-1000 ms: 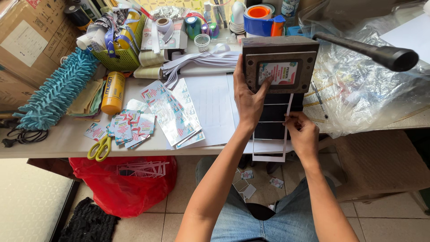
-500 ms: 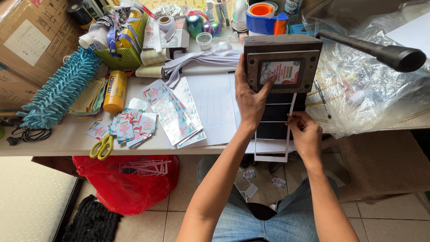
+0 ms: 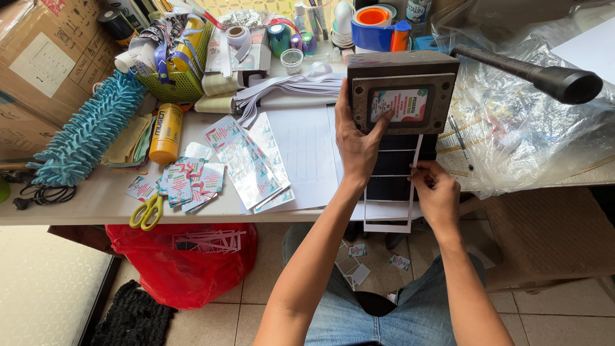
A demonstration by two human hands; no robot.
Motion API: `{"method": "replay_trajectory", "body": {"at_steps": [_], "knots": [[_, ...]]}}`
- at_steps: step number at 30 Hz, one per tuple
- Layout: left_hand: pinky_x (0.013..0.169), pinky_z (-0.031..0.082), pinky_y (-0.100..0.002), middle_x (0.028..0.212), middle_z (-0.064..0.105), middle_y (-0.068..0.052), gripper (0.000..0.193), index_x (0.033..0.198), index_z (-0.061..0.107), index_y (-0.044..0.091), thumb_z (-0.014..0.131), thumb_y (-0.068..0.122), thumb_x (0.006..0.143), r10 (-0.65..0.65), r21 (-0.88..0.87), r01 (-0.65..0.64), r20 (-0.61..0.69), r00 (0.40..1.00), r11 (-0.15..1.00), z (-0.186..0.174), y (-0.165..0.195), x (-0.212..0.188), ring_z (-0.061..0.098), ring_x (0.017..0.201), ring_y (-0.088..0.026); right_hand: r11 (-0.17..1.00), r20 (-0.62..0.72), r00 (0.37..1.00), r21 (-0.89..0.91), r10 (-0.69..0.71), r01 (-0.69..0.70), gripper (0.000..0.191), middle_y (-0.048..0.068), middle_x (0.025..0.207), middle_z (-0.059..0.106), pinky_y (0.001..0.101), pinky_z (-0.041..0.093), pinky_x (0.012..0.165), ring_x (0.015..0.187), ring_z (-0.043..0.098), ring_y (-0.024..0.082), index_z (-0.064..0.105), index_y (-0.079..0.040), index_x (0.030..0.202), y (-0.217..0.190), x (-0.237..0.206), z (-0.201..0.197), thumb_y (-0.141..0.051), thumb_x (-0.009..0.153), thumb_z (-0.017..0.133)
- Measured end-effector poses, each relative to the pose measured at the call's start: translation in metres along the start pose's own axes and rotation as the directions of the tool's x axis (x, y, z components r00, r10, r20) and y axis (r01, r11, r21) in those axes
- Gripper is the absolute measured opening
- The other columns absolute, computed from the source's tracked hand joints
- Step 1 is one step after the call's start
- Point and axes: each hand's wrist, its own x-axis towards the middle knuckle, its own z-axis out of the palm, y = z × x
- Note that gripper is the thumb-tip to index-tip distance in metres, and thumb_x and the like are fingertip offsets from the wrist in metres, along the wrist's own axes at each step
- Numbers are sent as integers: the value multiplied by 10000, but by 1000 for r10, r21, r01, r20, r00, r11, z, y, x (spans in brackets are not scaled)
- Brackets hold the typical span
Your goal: The person sits at a workbench and uses a hand-operated die cutting press to punch small printed label cards from long printed sheets. They align each sheet in the press, pull the lever to cut, remove the cut cards, and stack the finished labels on the table.
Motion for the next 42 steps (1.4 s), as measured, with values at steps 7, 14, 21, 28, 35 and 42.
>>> {"method": "replay_trajectory", "body": {"at_steps": [7, 14, 21, 28, 35, 42], "knots": [[1084, 584, -394, 1481, 512, -146, 967, 1654, 247, 172, 823, 159, 877, -3, -6, 3, -5, 1000, 1000, 0, 4, 2, 610, 1305, -263, 1000, -3, 1000, 2, -3, 3, 111, 81, 870, 760, 271, 579, 715, 823, 752, 146, 727, -14, 1066, 0, 1, 0, -49, 983, 662], [1075, 583, -393, 1464, 527, -149, 958, 1645, 267, 161, 826, 142, 868, -6, 0, 6, -19, 1000, 1000, 0, 8, 1, 618, 1289, -265, 1000, -7, 1000, 10, -9, 9, 113, 85, 880, 758, 272, 586, 731, 842, 757, 146, 725, -9, 1063, 1, -1, 1, -37, 976, 659], [1074, 584, -395, 1463, 532, -147, 951, 1646, 274, 166, 825, 143, 872, -10, -14, 9, -20, 1000, 1000, 0, 8, 1, 625, 1284, -269, 1000, -9, 1000, 7, -11, 11, 114, 87, 880, 761, 275, 585, 729, 834, 755, 151, 724, -5, 1058, 3, -1, 1, -18, 968, 656], [1068, 594, -394, 1463, 520, -142, 965, 1645, 263, 182, 829, 165, 864, -19, 3, 19, -7, 1000, 1000, 1, 3, 0, 617, 1289, -267, 1000, -4, 1000, -25, -1, 1, 107, 88, 869, 766, 272, 588, 704, 819, 756, 147, 726, -13, 1055, -1, -1, 0, -79, 991, 671], [1076, 587, -398, 1467, 518, -144, 960, 1646, 267, 181, 827, 158, 866, 1, 1, -1, -13, 1000, 1000, 0, 3, 0, 612, 1298, -269, 1000, -3, 1000, -16, -13, 13, 110, 85, 872, 765, 268, 580, 695, 820, 757, 149, 726, -13, 1056, 3, -3, 0, -83, 991, 671], [1073, 590, -390, 1457, 524, -144, 957, 1646, 270, 173, 827, 154, 869, -3, -4, 3, -14, 1000, 1000, -1, 4, 0, 617, 1288, -261, 1000, -2, 1000, -12, 2, -2, 115, 86, 871, 764, 271, 580, 701, 823, 756, 145, 728, -12, 1065, -2, -4, 0, -69, 988, 665]]}}
